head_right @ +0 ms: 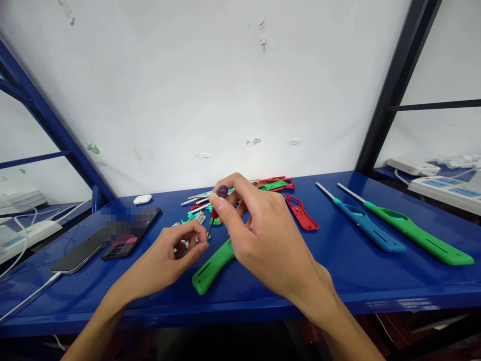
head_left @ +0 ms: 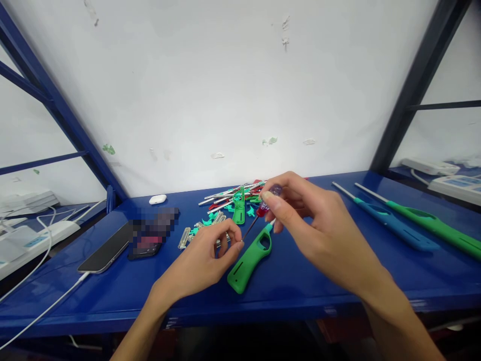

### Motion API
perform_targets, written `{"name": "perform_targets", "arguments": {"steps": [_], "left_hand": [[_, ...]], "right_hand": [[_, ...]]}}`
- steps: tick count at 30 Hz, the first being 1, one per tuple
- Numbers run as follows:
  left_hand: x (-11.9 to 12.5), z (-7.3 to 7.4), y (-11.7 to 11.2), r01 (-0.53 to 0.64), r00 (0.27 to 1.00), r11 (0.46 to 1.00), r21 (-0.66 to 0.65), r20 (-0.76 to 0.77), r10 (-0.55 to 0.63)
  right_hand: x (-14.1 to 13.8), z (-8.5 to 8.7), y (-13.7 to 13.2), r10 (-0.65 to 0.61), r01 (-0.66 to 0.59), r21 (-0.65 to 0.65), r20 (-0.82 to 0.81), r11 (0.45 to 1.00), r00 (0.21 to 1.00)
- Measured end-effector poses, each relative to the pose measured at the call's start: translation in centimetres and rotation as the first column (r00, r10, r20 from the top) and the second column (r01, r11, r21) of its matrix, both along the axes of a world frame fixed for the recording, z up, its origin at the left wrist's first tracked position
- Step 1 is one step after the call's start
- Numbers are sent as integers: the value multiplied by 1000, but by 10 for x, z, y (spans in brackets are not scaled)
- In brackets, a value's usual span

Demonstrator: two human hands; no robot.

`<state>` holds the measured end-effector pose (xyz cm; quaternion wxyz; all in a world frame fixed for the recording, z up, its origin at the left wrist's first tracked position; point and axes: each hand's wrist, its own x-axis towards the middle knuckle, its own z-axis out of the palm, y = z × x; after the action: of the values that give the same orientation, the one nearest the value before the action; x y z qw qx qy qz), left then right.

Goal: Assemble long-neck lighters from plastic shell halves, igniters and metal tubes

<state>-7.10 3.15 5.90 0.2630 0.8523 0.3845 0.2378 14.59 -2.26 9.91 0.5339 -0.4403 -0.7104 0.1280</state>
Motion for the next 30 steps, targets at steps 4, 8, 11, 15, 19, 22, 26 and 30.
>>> {"name": "perform_targets", "arguments": {"steps": [4, 8, 11, 15, 19, 22, 26, 30], "left_hand": [[1, 1, -1, 10, 1000, 1000, 2, -8, -10], [0, 3, -1, 15, 1000, 1000, 3, -10, -15], [0, 3, -1, 16, 1000, 1000, 6, -9, -16], [0, 4, -3, 17, 1000, 1000, 6, -13, -17], [-1, 4, -4, 8, 1000, 1000, 3, -19, -8], [-1, 4, -4, 7, 1000, 1000, -1, -19, -8], [0, 4, -3, 11, 1000, 1000, -8, -13, -11], [-1, 4, -5, 32, 999, 999, -14, -5, -32]], "right_hand": [[-2, -1, -2, 25, -25, -7, -5, 1000, 1000], [0, -2, -2, 3, -2, 15, -40, 1000, 999], [2, -1, -2, -51, 51, 30, -25, 998, 998], [3, -1, 2, -55, 55, 18, -7, 998, 998], [3, -1, 3, -33, 33, -3, -22, 999, 999], [3, -1, 2, -24, 24, 1, -22, 1000, 999], [4, -2, 2, -6, 6, 9, -27, 1000, 1000], [3, -5, 4, -12, 12, 11, -59, 1000, 998]]}}
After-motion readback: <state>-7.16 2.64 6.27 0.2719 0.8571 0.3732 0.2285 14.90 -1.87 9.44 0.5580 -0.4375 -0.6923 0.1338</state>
